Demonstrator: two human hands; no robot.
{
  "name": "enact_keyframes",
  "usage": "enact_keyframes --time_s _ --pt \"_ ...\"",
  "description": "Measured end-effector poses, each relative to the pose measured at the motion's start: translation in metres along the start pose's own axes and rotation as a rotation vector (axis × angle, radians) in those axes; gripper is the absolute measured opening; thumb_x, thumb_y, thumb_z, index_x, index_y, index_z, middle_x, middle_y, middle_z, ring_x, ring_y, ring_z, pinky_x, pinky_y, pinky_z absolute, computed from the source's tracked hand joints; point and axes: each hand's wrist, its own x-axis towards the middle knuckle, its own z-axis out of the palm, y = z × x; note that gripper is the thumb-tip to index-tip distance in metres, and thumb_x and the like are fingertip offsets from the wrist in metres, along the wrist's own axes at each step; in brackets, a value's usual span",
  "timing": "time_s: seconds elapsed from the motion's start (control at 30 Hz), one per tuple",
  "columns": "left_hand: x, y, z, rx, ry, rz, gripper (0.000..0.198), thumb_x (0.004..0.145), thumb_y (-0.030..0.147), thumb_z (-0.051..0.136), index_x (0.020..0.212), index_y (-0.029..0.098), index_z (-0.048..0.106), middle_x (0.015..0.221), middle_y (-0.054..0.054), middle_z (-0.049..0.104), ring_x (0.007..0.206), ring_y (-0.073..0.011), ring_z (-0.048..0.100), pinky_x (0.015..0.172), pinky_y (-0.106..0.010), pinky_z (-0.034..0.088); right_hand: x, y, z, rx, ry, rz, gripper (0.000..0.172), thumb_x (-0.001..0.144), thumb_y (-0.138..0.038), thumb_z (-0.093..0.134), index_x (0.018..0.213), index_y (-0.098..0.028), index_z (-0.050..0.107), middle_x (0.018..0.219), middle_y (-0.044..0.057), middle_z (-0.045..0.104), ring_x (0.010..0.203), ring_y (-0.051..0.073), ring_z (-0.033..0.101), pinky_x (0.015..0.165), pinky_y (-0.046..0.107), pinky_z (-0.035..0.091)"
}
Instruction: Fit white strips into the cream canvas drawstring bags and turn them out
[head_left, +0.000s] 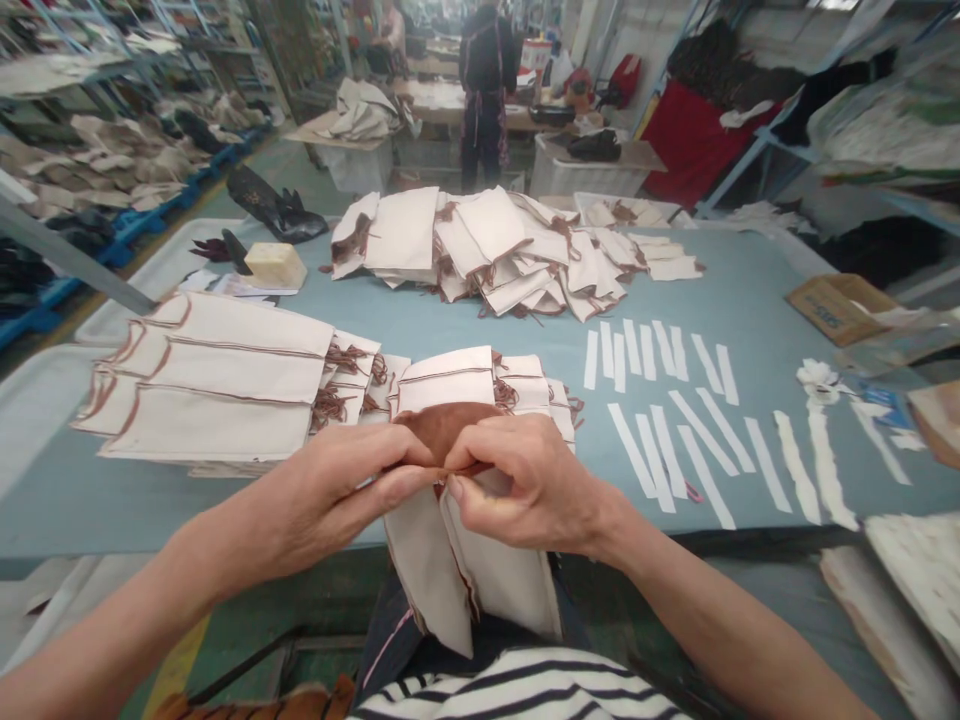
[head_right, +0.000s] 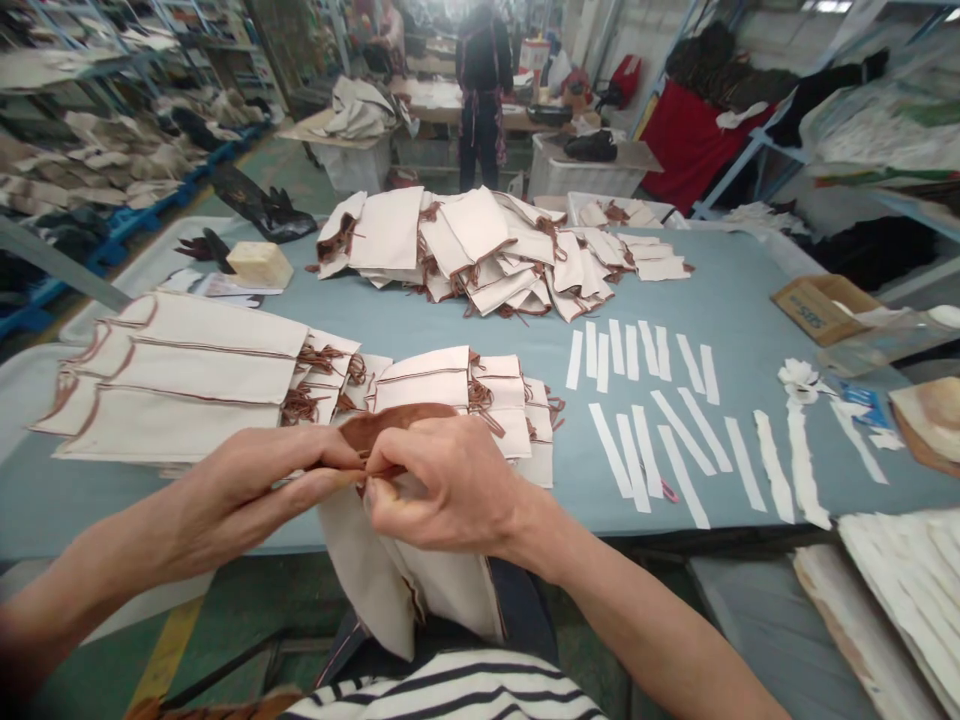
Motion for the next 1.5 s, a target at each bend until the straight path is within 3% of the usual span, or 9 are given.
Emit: enact_keyframes --time_s 0.17,0.37,0.7,0.83,0.97,1.17,1.27,1.37,1.5 --pt "-0.005 -0.017 0.007 0.221 0.033 0.143 0.032 0.112 0.025 0.042 0.089 0.018 0.065 0.076 -0.003 0.069 0.066 -0.0169 0.062 0.062 -0.028 0.042 -0.002 0.009 0.007 0.000 -0.027 -0.003 0.013 0.085 -0.014 0.057 0.076 -0.020 0.064 0.067 0.000 0.071 0.059 0.013 0.059 0.060 0.025 0.040" --pt "-0.006 -0.018 0.001 -0.005 -0.058 -0.046 0.023 0.109 0.033 0.052 0.096 0.020 0.065 0.082 0.000 0.068 0.071 -0.0142 0.062 0.064 -0.024 0.041 0.002 0.018 0.008 0.064 -0.086 -0.013 0.012 0.092 -0.017 0.059 0.083 -0.020 0.067 0.073 0.001 0.072 0.065 0.014 0.062 0.064 0.026 0.041" --pt "0.016 -0.003 -0.001 -0.185 -0.088 -0.147 0.034 0.103 0.030 0.054 0.071 0.020 0.055 0.060 0.007 0.047 0.055 -0.0096 0.043 0.052 -0.023 0.030 0.013 0.034 -0.004 0.152 -0.219 -0.035 0.013 0.096 -0.027 0.068 0.085 -0.019 0.068 0.079 0.000 0.073 0.070 0.014 0.063 0.068 0.026 0.042" --pt "0.009 -0.002 0.004 -0.213 -0.005 -0.163 0.034 0.099 0.022 0.048 0.065 0.021 0.046 0.056 0.007 0.045 0.051 -0.0091 0.041 0.050 -0.023 0.030 0.011 0.060 -0.008 0.140 -0.251 0.100 0.016 0.090 -0.031 0.071 0.082 -0.018 0.068 0.077 0.001 0.070 0.071 0.015 0.060 0.070 0.027 0.042" --pt "-0.005 -0.015 0.007 -0.168 0.129 -0.157 0.037 0.101 0.023 0.049 0.064 0.020 0.050 0.058 0.006 0.049 0.050 -0.0087 0.046 0.049 -0.021 0.033 0.003 0.074 -0.011 0.378 -0.234 0.261 0.015 0.090 -0.026 0.065 0.078 -0.016 0.064 0.072 -0.002 0.064 0.066 0.012 0.054 0.064 0.024 0.042" --pt "-0.025 -0.048 0.008 -0.080 0.256 -0.236 0.040 0.106 0.031 0.052 0.067 0.019 0.055 0.060 0.005 0.055 0.054 -0.0109 0.051 0.052 -0.022 0.037 0.011 0.043 -0.019 0.338 -0.135 0.145 0.017 0.094 -0.026 0.071 0.081 -0.016 0.066 0.075 -0.001 0.066 0.068 0.012 0.056 0.065 0.023 0.041" --pt "-0.026 -0.048 0.001 -0.158 0.198 -0.194 0.032 0.108 0.041 0.051 0.095 0.019 0.070 0.089 -0.001 0.074 0.079 -0.0165 0.067 0.071 -0.022 0.051 0.022 0.023 -0.023 0.280 -0.146 0.049 0.013 0.097 -0.022 0.070 0.086 -0.017 0.068 0.080 0.000 0.070 0.072 0.012 0.060 0.069 0.023 0.043" --pt "-0.015 -0.034 -0.004 -0.248 0.155 -0.088 0.034 0.108 0.045 0.050 0.125 0.021 0.069 0.121 -0.007 0.076 0.110 -0.0223 0.069 0.096 -0.027 0.052 0.030 0.011 -0.023 0.263 -0.221 -0.032 0.008 0.100 -0.020 0.068 0.093 -0.017 0.068 0.086 0.002 0.073 0.076 0.013 0.063 0.071 0.024 0.045" --pt "0.004 -0.020 -0.005 -0.362 0.113 -0.040 0.022 0.102 0.037 0.060 0.099 0.018 0.072 0.096 -0.003 0.076 0.089 -0.0175 0.069 0.085 -0.024 0.051 0.034 0.012 -0.018 0.283 -0.282 -0.006 0.010 0.100 -0.022 0.068 0.092 -0.017 0.067 0.082 0.000 0.069 0.072 0.012 0.059 0.067 0.023 0.043"
